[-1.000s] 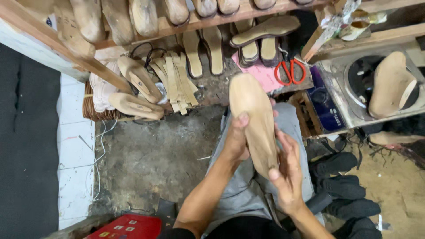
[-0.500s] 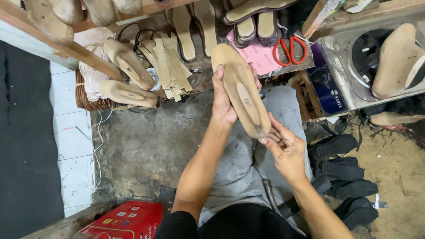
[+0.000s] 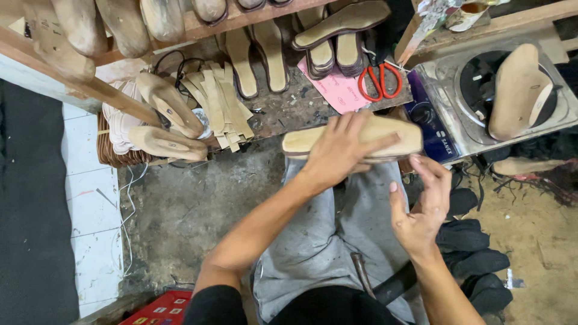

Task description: The person sits on the floor in front of a rack of wooden shoe lasts, picks up a last and an insole board, fits the insole onto the last, and uses a hammer to tap and seat the sole pieces onto the last, handling several lasts and soles one at a time.

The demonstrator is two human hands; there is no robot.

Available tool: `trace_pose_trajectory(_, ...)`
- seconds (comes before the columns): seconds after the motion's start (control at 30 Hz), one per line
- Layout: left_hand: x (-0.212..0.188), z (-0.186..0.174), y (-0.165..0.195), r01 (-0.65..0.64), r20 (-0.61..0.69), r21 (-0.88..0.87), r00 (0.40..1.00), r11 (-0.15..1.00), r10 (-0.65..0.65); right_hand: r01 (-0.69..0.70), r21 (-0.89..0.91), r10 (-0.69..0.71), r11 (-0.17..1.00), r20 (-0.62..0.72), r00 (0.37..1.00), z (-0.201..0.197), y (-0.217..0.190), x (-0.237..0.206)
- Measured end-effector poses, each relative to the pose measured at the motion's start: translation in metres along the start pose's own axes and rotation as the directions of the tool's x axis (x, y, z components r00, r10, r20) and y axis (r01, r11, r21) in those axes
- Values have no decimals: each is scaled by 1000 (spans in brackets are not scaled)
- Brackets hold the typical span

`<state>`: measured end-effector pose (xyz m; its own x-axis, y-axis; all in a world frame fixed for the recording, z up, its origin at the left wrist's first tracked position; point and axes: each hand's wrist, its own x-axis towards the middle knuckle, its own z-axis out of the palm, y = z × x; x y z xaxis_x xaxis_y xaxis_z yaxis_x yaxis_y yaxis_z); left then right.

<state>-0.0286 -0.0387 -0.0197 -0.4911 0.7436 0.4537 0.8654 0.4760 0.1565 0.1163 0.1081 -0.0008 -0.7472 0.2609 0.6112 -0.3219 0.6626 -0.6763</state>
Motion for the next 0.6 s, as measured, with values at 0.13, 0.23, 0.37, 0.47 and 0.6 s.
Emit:
trace_pose_trajectory(0.13, 1, 18, 7, -113, 155, 184, 984, 976, 85, -167, 95, 159, 981, 92, 983, 17, 21, -2)
trace_pose_trajectory(0.23, -1, 26, 11, -119, 163, 202, 983, 972, 87, -240, 90, 228, 967, 129, 965, 22, 33, -3)
trace_pose_trajectory(0.37, 1, 22, 3, 59, 176, -295, 984, 954, -7, -93, -222, 146, 971, 236, 961, 21, 35, 3)
trace_pose_trajectory(0.47, 4, 14, -9, 169, 105, -662, 986, 730, -133, 85, -507, 176, 858, 445, 878, 27, 31, 13)
trace_pose_trajectory(0.6, 3, 12, -14, 141, 12, -802, 975, 581, -221, 380, -630, 136, 677, 615, 777, 39, 23, 25)
